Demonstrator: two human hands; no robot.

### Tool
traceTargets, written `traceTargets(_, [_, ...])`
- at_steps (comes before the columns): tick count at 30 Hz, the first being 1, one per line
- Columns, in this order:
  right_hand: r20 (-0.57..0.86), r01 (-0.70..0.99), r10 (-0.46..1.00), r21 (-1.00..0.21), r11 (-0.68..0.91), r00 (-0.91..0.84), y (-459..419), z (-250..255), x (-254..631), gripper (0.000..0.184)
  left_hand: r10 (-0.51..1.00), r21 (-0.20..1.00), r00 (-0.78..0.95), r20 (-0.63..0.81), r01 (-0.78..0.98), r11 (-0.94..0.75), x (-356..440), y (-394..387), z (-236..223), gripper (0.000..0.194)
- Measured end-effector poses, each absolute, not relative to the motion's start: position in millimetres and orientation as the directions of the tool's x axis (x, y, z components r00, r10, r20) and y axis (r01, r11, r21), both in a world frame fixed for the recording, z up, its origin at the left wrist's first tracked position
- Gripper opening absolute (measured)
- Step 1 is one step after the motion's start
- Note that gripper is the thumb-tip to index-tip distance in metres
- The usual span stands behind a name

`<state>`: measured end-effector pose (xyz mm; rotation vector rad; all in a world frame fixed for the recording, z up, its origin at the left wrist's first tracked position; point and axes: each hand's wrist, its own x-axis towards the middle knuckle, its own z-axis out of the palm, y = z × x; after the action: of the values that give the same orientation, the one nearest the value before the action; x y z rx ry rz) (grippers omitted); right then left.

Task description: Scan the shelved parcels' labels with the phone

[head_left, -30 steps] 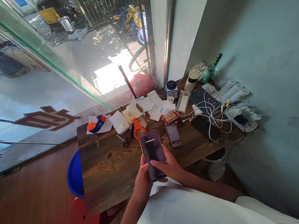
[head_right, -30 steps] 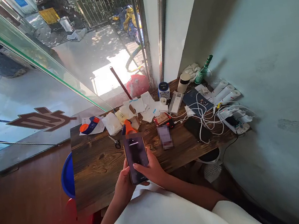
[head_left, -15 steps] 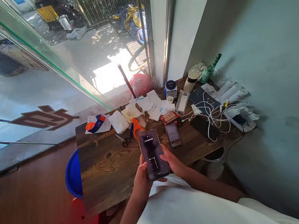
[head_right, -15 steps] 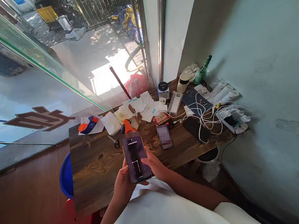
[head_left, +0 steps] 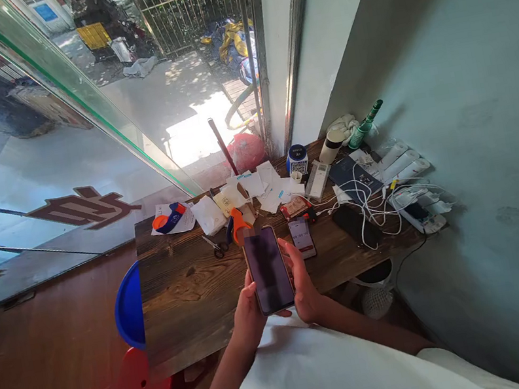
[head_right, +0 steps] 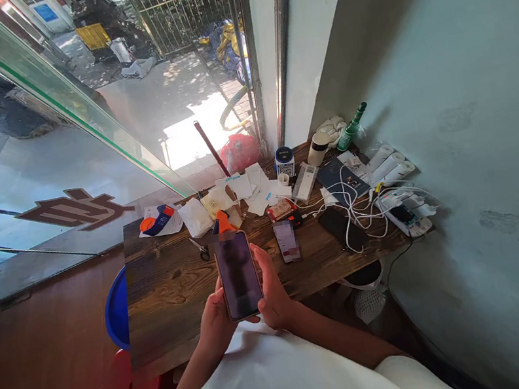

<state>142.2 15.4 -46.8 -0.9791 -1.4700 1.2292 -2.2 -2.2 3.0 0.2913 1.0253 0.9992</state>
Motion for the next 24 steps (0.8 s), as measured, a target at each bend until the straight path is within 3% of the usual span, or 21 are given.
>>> traceTargets(4, [0.305, 0.054, 0.936, -0.946, 0.318, -0.176, 36.8, -31.4, 147.3, 0.073, 0.811, 0.61, 0.175, -0.558, -0.576, 0.544, -1.9, -3.2, 5.0, 0.064])
traceTargets(10, [0.311, 0.308, 0.92, -0.874, 0.376, -0.239, 65.0, -8.9, 154.4, 0.068, 0.786, 0.594, 0.179, -0.592, -0.563, 0.575, -4.3, -3.7, 0.9, 0.071])
traceTargets(17, [0.392, 0.278, 0.886, -0.847, 0.453, -0.249, 55.0, -16.9, 157.8, 0.057, 0.791, 0.588, 0.189, -0.581, -0.575, 0.569, -9.6, -6.2, -5.4, 0.066])
traceTargets(24, [0.334, 0.26, 0.903, -0.878, 0.403, -0.269, 45.8, -21.3, 150.9, 0.063, 0.81, 0.607, 0.187, -0.556, -0.573, 0.55, -7.7, -2.0, -1.7, 0.061])
